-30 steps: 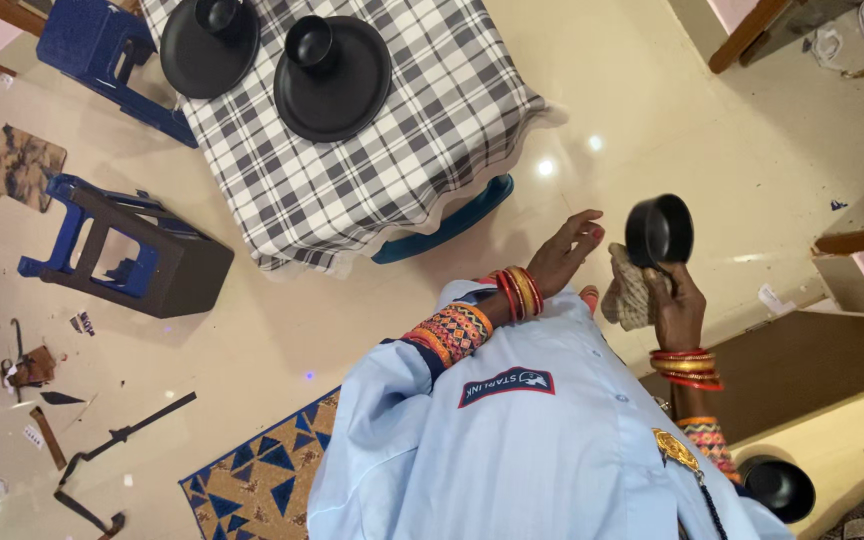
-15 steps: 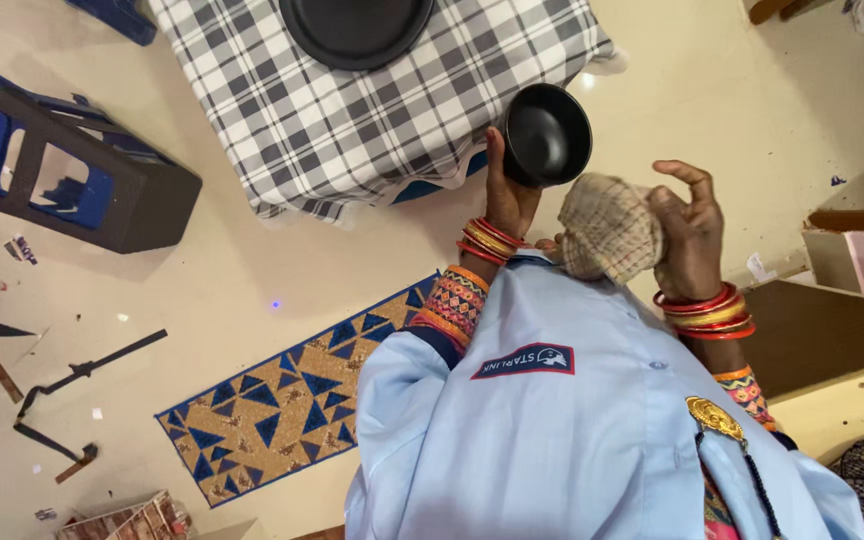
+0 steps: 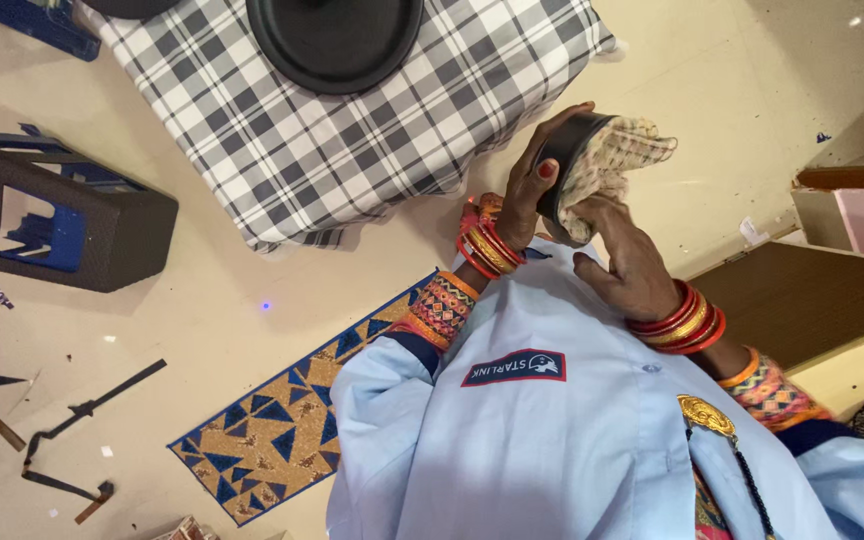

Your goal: The person wipes a small black bowl and a clear glass with a cloth, then places them on a table and a shelf.

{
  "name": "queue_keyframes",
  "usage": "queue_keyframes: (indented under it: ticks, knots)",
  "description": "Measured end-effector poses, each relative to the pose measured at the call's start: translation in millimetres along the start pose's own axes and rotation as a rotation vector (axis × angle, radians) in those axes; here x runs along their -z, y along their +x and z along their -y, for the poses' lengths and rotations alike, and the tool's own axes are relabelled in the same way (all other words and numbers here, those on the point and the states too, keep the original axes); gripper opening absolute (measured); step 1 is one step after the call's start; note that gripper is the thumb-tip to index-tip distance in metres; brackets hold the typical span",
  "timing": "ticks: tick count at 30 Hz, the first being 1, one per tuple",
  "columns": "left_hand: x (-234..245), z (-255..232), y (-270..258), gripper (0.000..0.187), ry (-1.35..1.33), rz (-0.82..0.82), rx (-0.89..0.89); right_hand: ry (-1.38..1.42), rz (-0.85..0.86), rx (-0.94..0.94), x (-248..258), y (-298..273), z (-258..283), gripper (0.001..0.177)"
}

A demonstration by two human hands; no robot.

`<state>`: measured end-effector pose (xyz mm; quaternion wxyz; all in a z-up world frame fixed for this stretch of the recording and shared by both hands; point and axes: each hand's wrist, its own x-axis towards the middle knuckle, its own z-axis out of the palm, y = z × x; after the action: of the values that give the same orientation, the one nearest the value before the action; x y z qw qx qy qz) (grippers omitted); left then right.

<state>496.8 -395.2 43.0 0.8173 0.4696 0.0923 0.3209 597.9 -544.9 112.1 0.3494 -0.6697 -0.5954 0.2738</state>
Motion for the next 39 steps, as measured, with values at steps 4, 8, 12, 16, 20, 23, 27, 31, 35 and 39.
queue_keyframes:
  ticks: [4, 8, 12, 16, 20, 23, 27, 31, 35, 39]
  knots:
    - [18, -10, 6, 0.085, -0.173, 0.073, 0.297, -0.685, 0.081, 0.339, 14, 23, -35, 0.055]
    - [12, -19, 14, 0.083, -0.015, 0.065, 0.191, -0.6, 0.023, 0.253, -16, 23, -57, 0.053]
    - [-5, -24, 33, 0.081, 0.23, -0.011, -0.012, 0.815, -0.366, -0.178, -45, 27, -12, 0.048]
    - [-16, -22, 43, 0.081, 0.262, -0.094, -0.03, 0.954, -0.378, -0.336, -15, 41, -19, 0.045]
    - [-55, 1, 68, 0.078, -0.408, -0.171, 0.298, -0.267, -0.208, 0.334, 53, 45, -84, 0.037]
    - [-90, 24, 75, 0.08, -0.132, -0.23, 0.314, -0.468, -0.154, 0.45, 82, 31, -115, 0.034]
    - [-131, 52, 108, 0.079, 0.282, -0.212, 0.021, 0.199, -0.287, 0.094, 111, 7, -126, 0.042]
    - [-160, 77, 133, 0.082, 0.304, -0.157, -0.001, 0.667, -0.237, -0.046, 148, 0, -152, 0.032]
    - [-180, 126, 148, 0.068, -0.132, -0.348, 0.186, -0.209, -0.158, 0.41, 193, -2, -207, 0.036]
    - [-195, 169, 157, 0.063, 0.065, -0.359, 0.31, -0.538, -0.083, 0.48, 220, -16, -243, 0.019]
